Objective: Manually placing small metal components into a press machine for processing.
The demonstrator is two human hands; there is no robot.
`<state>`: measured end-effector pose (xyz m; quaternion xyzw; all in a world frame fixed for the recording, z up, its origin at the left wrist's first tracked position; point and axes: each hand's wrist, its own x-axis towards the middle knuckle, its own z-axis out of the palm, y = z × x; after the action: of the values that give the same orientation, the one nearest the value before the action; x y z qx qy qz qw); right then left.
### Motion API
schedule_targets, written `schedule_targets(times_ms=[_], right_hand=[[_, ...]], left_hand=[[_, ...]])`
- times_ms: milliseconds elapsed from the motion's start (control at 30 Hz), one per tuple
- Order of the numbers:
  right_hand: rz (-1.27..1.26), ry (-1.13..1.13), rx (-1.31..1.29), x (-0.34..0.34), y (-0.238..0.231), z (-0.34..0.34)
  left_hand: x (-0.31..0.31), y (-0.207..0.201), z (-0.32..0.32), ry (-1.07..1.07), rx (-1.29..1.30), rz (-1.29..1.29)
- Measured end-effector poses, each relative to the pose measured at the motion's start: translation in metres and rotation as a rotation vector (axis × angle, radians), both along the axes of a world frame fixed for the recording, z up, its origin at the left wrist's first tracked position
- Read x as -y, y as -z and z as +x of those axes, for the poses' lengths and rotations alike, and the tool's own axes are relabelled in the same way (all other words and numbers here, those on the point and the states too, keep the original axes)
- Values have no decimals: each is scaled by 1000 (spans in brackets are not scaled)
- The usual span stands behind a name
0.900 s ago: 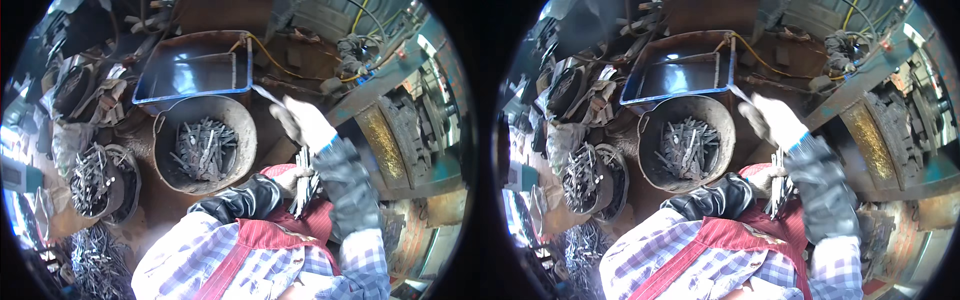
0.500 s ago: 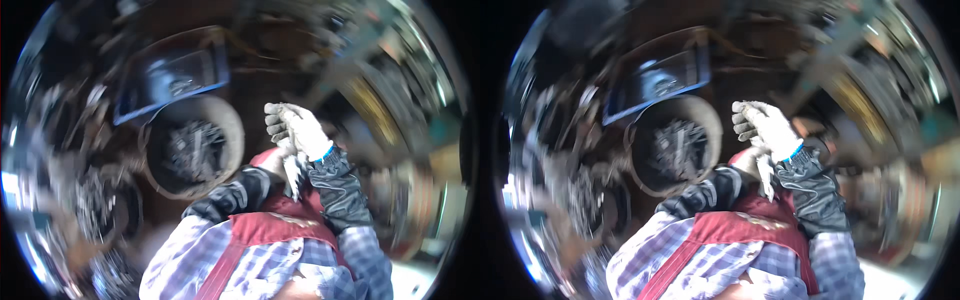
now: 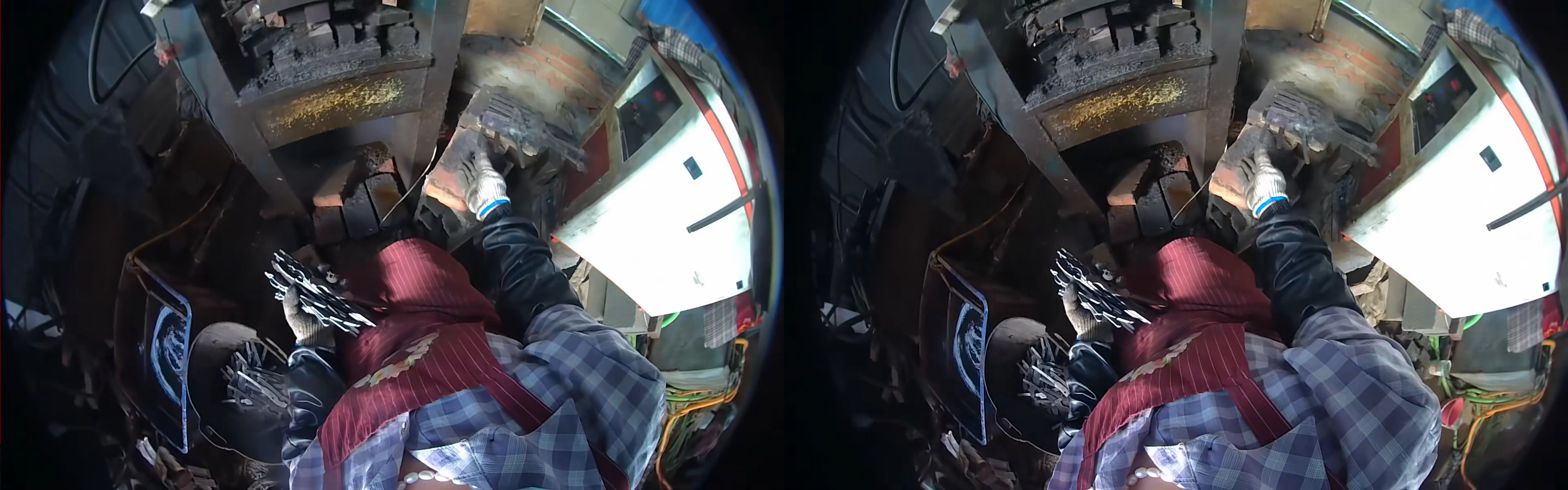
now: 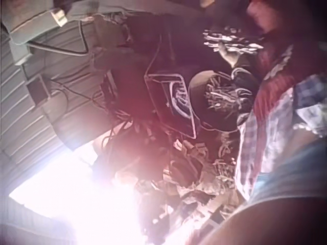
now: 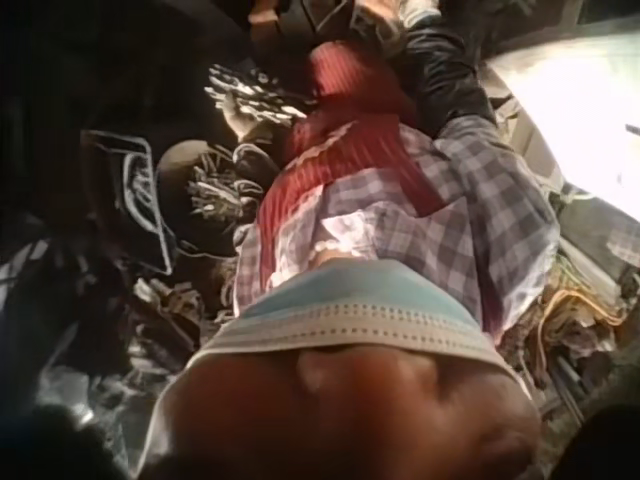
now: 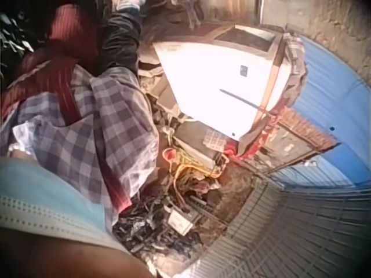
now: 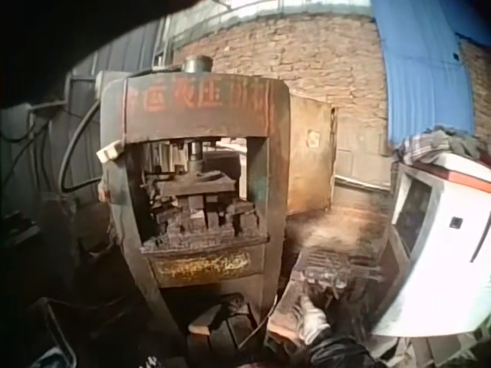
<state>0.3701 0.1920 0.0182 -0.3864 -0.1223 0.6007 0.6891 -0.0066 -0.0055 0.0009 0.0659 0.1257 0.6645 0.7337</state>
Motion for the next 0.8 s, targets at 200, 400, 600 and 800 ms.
schedule_targets(times_ms=[200,400,600,800], right_hand=[[148,-52,-118,-71,21,-1],[-70,94,305,4,-14,-18],[-6,-104,393,54,-70,-63],[347,-408,382,-21,-142,-130]], left_hand=[[-5,-2,-6,25,-65,31],[-7,-1,-2,-67,-141,-103],[-10,-1,-7,26,-57,-49],[-6,-4,-5,-5,27,-90]])
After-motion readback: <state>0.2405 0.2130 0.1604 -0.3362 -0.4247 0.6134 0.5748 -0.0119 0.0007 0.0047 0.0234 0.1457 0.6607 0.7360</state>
